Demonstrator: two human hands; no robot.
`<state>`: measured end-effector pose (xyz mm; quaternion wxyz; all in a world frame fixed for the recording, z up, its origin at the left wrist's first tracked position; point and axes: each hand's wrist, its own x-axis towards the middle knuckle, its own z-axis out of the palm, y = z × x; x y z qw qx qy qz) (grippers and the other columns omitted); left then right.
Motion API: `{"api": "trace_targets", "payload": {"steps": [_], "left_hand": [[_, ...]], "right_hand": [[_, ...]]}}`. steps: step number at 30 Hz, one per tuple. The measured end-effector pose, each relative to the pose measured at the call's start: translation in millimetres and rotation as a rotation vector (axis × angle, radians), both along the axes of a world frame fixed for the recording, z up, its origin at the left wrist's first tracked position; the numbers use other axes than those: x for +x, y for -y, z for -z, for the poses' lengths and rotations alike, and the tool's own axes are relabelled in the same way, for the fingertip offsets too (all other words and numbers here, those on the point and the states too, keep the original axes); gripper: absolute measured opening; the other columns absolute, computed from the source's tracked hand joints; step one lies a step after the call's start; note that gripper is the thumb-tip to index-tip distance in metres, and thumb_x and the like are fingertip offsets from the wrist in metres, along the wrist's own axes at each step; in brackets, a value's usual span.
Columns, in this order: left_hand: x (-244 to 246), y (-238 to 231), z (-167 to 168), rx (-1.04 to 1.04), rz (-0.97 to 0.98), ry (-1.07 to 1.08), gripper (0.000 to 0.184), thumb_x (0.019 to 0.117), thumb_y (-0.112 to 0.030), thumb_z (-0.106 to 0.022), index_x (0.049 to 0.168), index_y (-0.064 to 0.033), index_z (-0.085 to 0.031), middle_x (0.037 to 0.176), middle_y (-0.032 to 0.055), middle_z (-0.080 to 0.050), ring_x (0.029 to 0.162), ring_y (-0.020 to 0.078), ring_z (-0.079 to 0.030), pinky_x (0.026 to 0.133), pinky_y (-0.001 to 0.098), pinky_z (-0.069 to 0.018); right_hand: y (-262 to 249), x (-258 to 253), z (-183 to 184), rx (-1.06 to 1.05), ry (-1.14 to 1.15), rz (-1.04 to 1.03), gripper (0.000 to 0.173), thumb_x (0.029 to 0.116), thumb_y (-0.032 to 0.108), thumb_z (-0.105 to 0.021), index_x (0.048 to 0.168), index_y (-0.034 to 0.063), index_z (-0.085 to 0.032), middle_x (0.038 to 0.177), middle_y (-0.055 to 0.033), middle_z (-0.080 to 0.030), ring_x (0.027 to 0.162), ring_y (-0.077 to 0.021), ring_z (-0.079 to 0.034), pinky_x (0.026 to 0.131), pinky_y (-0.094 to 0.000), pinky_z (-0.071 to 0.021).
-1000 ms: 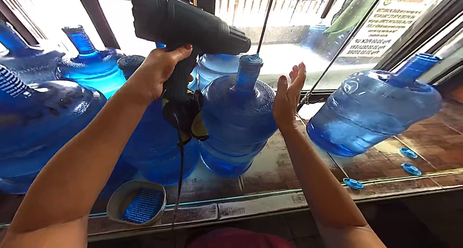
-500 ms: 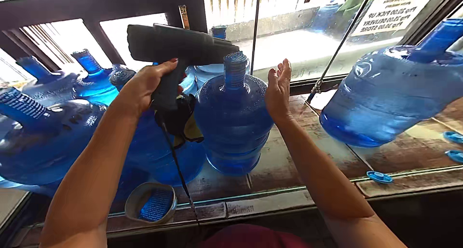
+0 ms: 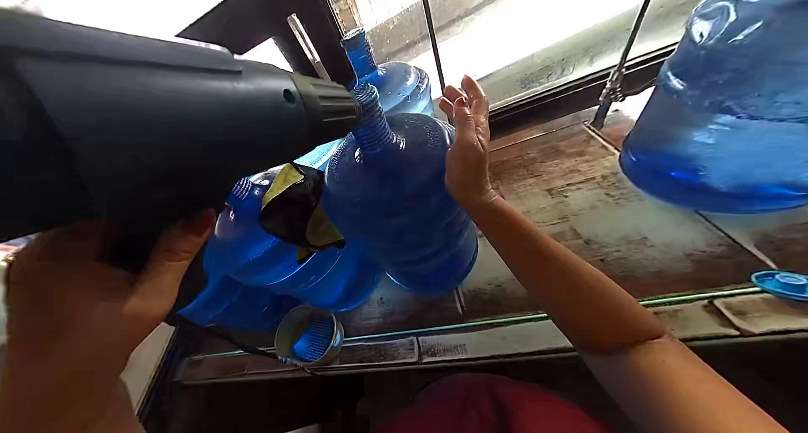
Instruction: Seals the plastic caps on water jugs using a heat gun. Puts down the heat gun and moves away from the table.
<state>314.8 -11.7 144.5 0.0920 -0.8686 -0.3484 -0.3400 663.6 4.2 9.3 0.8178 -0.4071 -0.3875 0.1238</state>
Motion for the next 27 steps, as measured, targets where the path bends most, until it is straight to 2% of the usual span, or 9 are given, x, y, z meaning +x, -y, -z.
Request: {"api": "trace_targets", "payload": {"steps": [4, 7, 8, 9, 12, 15, 19, 23, 27], "left_hand": [[54.5, 23.9, -43.9, 0.111, -0.009, -0.109, 0.039, 0.0978, -0.036, -0.069, 0.121, -0.0057, -0.064, 0.102, 0.0043, -0.069, 0.092, 0.0052, -0.068, 0.08, 0.0279, -0.0587], [106.0, 22.9, -80.7, 0.193, -0.122, -0.389, 0.053, 0.0989, -0.047, -0.063, 0.13, -0.0051, -0.058, 0.111, 0.0114, -0.066, 0.1, 0.0145, -0.067, 0.085, 0.0378, -0.0576], [126.6, 17.1, -90.2, 0.226, -0.164, -0.473, 0.055, 0.0978, -0.05, -0.062, 0.128, -0.0038, -0.059, 0.109, 0.0153, -0.067, 0.099, 0.0201, -0.066, 0.083, 0.0439, -0.055], [139.9, 1.3, -97.5, 0.275, -0.189, -0.549, 0.055, 0.0966, -0.055, -0.06, 0.124, -0.0068, -0.061, 0.105, 0.0151, -0.068, 0.095, 0.0234, -0.068, 0.078, 0.0488, -0.0542], [165.8, -64.2, -111.3, 0.427, -0.128, -0.675, 0.051, 0.092, -0.071, -0.05, 0.114, -0.0267, -0.062, 0.094, 0.0035, -0.067, 0.084, 0.0226, -0.067, 0.064, 0.0542, -0.0529], [243.6, -31.0, -105.2, 0.28, -0.166, -0.735, 0.06, 0.0882, -0.064, -0.057, 0.112, -0.0097, -0.063, 0.095, 0.0254, -0.067, 0.09, 0.0511, -0.066, 0.067, 0.0774, -0.0445], [296.2, -0.8, -91.1, 0.174, -0.364, -0.923, 0.052, 0.0895, -0.046, -0.065, 0.108, 0.0028, -0.062, 0.098, 0.0381, -0.063, 0.095, 0.0643, -0.061, 0.07, 0.0825, -0.0399], [289.1, 11.5, -86.5, 0.099, -0.331, -0.923, 0.048, 0.0937, -0.046, -0.063, 0.109, -0.0004, -0.061, 0.092, 0.0314, -0.063, 0.088, 0.0576, -0.063, 0.065, 0.0773, -0.0421], [238.5, 4.7, -91.3, 0.18, -0.124, -0.784, 0.056, 0.0914, -0.062, -0.056, 0.113, -0.0107, -0.062, 0.086, 0.0202, -0.066, 0.08, 0.0449, -0.067, 0.061, 0.0713, -0.0462]], "right_hand": [[3.0, 2.7, 3.4, 0.054, -0.02, -0.042, 0.054, 0.109, 0.018, -0.028, 0.154, -0.0107, -0.023, 0.151, -0.0276, -0.044, 0.139, -0.0236, -0.048, 0.115, -0.0328, -0.0393], [3.1, 2.1, 6.6, 0.089, -0.026, -0.039, 0.054, 0.108, 0.018, -0.029, 0.154, -0.0108, -0.025, 0.15, -0.0277, -0.046, 0.141, -0.0258, -0.047, 0.118, -0.0357, -0.0367], [2.5, 2.0, 7.5, 0.087, -0.022, -0.03, 0.054, 0.1077, 0.018, -0.029, 0.153, -0.0104, -0.027, 0.149, -0.0269, -0.048, 0.142, -0.0271, -0.046, 0.119, -0.0382, -0.0351], [1.5, 2.1, 8.2, 0.088, -0.02, -0.02, 0.054, 0.1073, 0.019, -0.031, 0.153, -0.01, -0.029, 0.149, -0.0261, -0.049, 0.142, -0.0279, -0.046, 0.118, -0.0399, -0.0343], [0.0, 3.3, 8.6, 0.082, -0.011, -0.016, 0.055, 0.1081, 0.022, -0.032, 0.154, -0.0083, -0.029, 0.15, -0.0239, -0.048, 0.145, -0.0299, -0.041, 0.123, -0.0488, -0.0239], [-3.3, 2.5, 8.2, 0.094, -0.012, -0.002, 0.056, 0.1079, 0.023, -0.033, 0.153, -0.0091, -0.03, 0.149, -0.0249, -0.049, 0.144, -0.0318, -0.043, 0.123, -0.0539, -0.0207], [-3.0, 2.6, 8.8, 0.105, -0.015, 0.011, 0.056, 0.1075, 0.022, -0.034, 0.152, -0.0106, -0.031, 0.15, -0.026, -0.048, 0.144, -0.0328, -0.043, 0.123, -0.0554, -0.0196], [-1.3, 2.6, 10.4, 0.137, -0.041, 0.023, 0.056, 0.1079, 0.022, -0.033, 0.153, -0.0114, -0.029, 0.153, -0.0268, -0.044, 0.146, -0.0341, -0.039, 0.123, -0.0537, -0.0196], [-1.2, 2.5, 10.9, 0.142, -0.041, 0.034, 0.057, 0.1084, 0.024, -0.031, 0.153, -0.0115, -0.027, 0.154, -0.0278, -0.042, 0.146, -0.0356, -0.038, 0.121, -0.049, -0.0262]]}}
